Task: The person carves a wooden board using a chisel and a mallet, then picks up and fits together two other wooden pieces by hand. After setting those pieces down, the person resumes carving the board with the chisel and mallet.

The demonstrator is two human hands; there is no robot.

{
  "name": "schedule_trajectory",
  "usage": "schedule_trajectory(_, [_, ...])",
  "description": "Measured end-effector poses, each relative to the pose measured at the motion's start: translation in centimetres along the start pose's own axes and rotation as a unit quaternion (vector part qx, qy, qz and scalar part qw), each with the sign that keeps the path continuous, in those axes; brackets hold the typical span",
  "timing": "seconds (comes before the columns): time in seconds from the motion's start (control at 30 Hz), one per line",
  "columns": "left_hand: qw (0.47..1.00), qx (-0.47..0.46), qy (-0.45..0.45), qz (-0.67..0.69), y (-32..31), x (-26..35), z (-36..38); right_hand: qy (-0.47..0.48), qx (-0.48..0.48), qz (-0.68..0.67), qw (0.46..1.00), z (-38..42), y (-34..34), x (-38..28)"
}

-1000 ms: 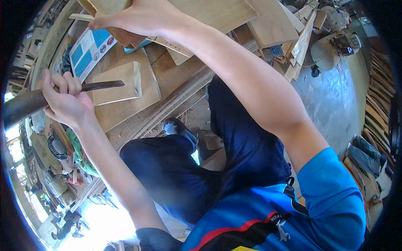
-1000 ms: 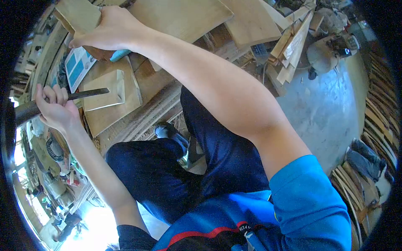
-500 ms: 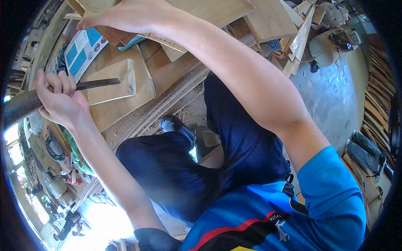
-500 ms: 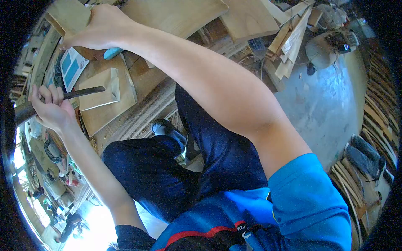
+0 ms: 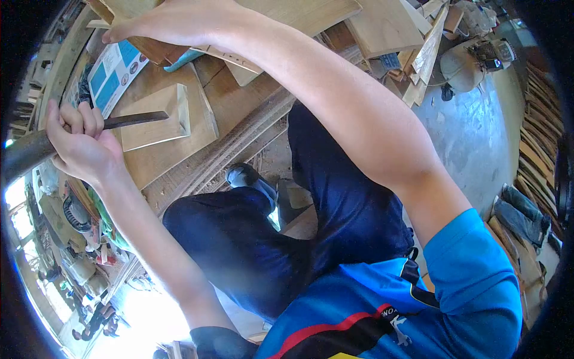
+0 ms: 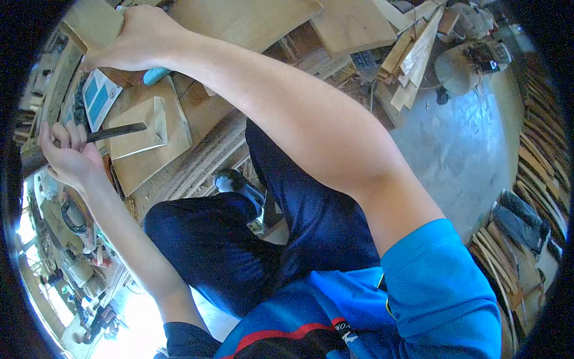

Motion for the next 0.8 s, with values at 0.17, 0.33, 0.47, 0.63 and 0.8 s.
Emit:
schedule_trajectory(0.17, [1.000, 0.004, -0.007, 0.028, 0.06, -0.11, -0.06, 0.011, 0.027, 0.026, 0.999, -0.01, -0.38, 0.53])
schedule_trajectory(0.33, [1.000, -0.008, 0.002, -0.001, 0.25, -0.20, -0.22, 0.015, 0.047, 0.041, 0.998, -0.12, -0.38, 0.90])
schedule_trajectory(0.47, [1.000, -0.010, -0.003, -0.003, 0.07, -0.17, -0.16, 0.017, 0.056, 0.048, 0.997, -0.22, -0.47, 0.95])
schedule_trajectory(0.63, [1.000, -0.014, -0.019, 0.014, 0.26, -0.39, -0.28, 0.017, 0.062, 0.053, 0.997, -0.30, -0.63, 1.05])
schedule_trajectory(0.8, [1.000, -0.006, -0.025, 0.017, 0.31, -0.33, -0.34, 0.016, 0.069, 0.060, 0.996, -0.34, -0.67, 1.11])
Point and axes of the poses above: each hand's wrist, its own z-axis away from the middle knuckle, its own y-axis out of the back of the hand, x = y × z, the point moved 3 cm from there along -z, towards the middle knuckle, and after that the axes turned 10 degrees about -y, right-handed, at the moved point
